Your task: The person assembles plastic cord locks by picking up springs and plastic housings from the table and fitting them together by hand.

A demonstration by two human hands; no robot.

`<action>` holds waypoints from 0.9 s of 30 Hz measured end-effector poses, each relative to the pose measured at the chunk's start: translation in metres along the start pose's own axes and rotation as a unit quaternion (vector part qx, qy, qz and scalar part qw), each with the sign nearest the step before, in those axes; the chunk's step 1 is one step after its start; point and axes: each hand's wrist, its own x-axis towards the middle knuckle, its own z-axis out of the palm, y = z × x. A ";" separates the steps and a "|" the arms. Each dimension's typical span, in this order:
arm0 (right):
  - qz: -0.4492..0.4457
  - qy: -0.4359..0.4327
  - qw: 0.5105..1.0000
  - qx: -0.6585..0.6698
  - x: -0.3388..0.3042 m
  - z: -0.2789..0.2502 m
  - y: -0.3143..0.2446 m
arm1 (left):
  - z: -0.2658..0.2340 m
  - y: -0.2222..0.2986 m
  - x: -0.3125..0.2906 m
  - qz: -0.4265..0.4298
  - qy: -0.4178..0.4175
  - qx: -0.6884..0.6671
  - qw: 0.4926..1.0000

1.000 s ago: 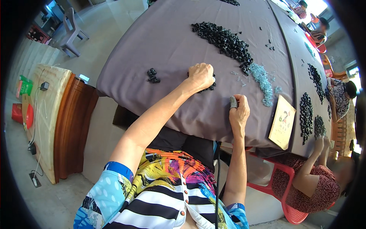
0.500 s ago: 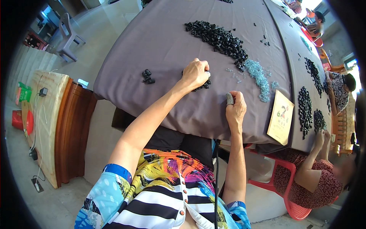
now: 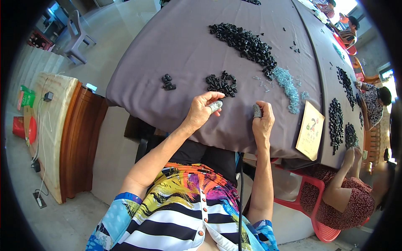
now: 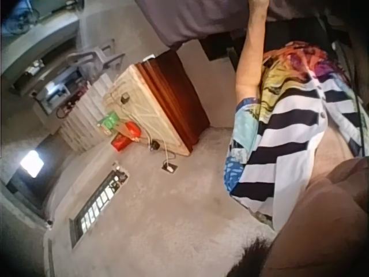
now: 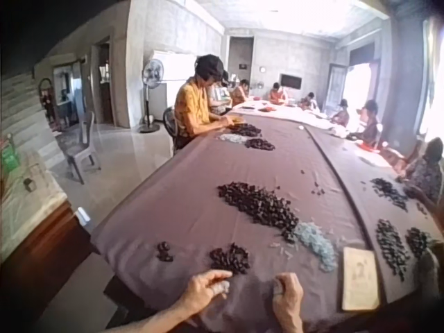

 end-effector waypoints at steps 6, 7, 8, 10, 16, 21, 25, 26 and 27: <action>0.076 -0.058 0.977 0.188 -0.020 0.016 -0.032 | -0.004 0.001 -0.001 -0.040 0.000 -0.082 0.996; 0.082 -0.070 0.971 0.214 -0.023 0.022 -0.036 | -0.004 0.003 -0.001 -0.042 0.001 -0.083 0.996; 0.087 -0.082 0.964 0.239 -0.026 0.028 -0.039 | -0.003 0.007 0.000 -0.061 0.004 -0.106 0.992; 0.078 -0.101 0.963 0.237 -0.027 0.034 -0.053 | -0.005 0.007 0.001 -0.080 0.011 -0.129 0.988; 0.116 -0.113 0.950 0.267 -0.027 0.042 -0.057 | -0.004 0.004 0.001 -0.054 0.006 -0.113 0.992; 0.133 -0.115 0.947 0.267 -0.025 0.041 -0.058 | -0.008 0.003 0.001 -0.076 -0.011 -0.088 0.993; 0.166 -0.130 0.941 0.265 -0.026 0.039 -0.063 | -0.011 0.005 -0.001 -0.084 -0.013 -0.040 0.996; 0.165 -0.132 0.941 0.265 -0.025 0.039 -0.064 | -0.012 0.005 -0.001 -0.083 -0.022 -0.037 0.996; 0.164 -0.129 0.943 0.259 -0.024 0.039 -0.065 | -0.012 0.006 -0.001 -0.083 -0.031 -0.034 0.995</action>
